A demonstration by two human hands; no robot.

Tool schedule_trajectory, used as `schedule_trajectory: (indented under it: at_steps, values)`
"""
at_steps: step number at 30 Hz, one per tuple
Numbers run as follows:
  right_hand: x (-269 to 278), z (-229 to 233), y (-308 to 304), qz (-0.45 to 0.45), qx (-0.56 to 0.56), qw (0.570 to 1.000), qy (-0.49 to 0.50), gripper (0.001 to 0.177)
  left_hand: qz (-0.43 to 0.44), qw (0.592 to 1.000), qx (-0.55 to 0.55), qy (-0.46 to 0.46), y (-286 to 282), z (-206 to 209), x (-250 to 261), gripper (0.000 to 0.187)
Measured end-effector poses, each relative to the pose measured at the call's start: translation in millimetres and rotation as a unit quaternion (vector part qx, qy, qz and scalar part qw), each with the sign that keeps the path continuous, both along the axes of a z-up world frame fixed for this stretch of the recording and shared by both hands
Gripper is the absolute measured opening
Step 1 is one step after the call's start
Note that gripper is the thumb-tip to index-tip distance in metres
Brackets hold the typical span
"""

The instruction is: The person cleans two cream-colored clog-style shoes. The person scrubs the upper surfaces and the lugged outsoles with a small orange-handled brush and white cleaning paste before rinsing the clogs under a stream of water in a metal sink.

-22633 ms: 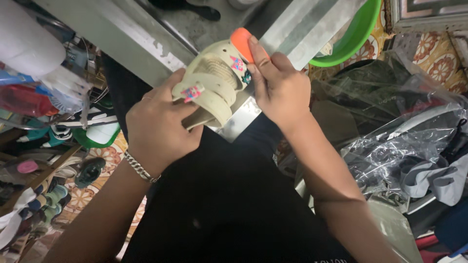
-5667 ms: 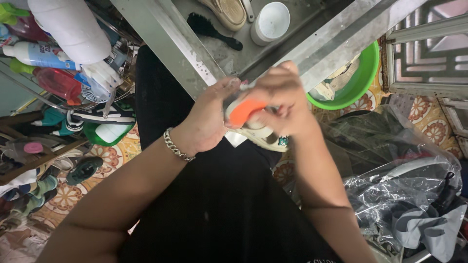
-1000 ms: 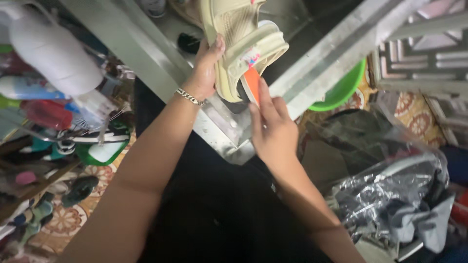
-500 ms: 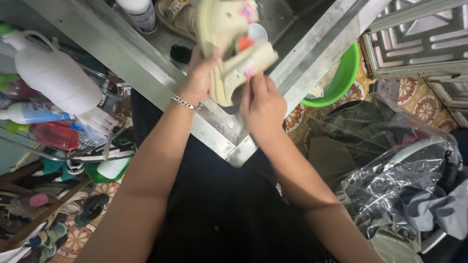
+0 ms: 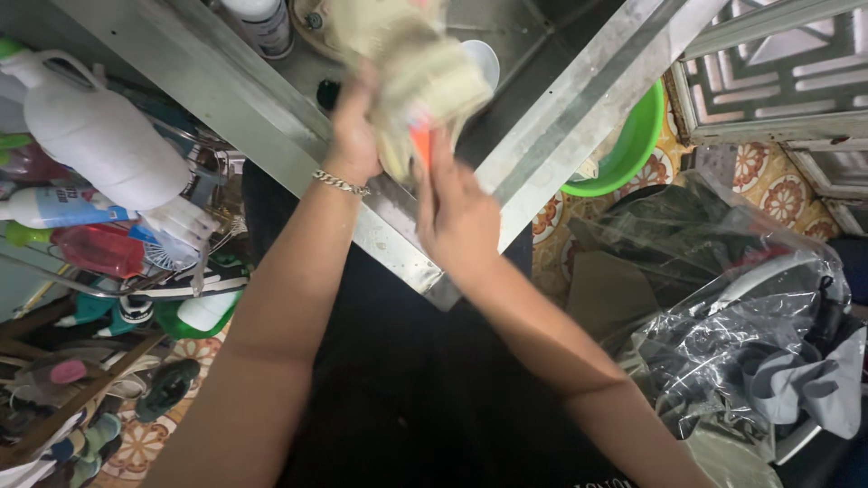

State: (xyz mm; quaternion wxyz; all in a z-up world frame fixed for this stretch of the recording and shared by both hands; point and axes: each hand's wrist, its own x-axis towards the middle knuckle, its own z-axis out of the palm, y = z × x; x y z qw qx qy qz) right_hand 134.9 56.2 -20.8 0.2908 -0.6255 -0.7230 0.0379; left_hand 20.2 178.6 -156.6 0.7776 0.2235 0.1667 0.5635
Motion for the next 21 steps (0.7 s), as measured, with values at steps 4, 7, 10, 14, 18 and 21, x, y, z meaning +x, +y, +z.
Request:
schedule_trajectory:
  at_steps: [4,7,10,14,18,21]
  values:
    - [15.2,6.4,9.4,-0.018,-0.061,0.998,-0.022,0.057,-0.003,0.994,-0.014,-0.107,4.4,0.7,-3.5,0.064]
    - [18.0,4.9,17.6,-0.019,-0.01,0.998,-0.062,0.058,0.001,1.0,0.001,-0.01,-0.9,-10.9,-1.4,0.062]
    - [5.1,0.3,18.0,-0.046,0.047,0.992,-0.105,0.049,-0.023,0.998,-0.017,-0.049,2.5,-6.4,2.0,0.064]
    - [12.0,9.6,0.5,-0.013,-0.059,0.997,-0.039,0.058,0.011,0.995,0.006,-0.101,2.9,8.3,-7.5,0.061]
    - [17.5,5.7,28.0,-0.037,0.014,0.996,-0.081,0.035,-0.023,0.999,0.001,-0.034,-0.7,3.0,4.7,0.061]
    - [1.6,6.5,12.0,-0.021,-0.032,0.999,-0.03,0.053,-0.005,1.0,0.003,0.028,1.7,-4.9,2.5,0.059]
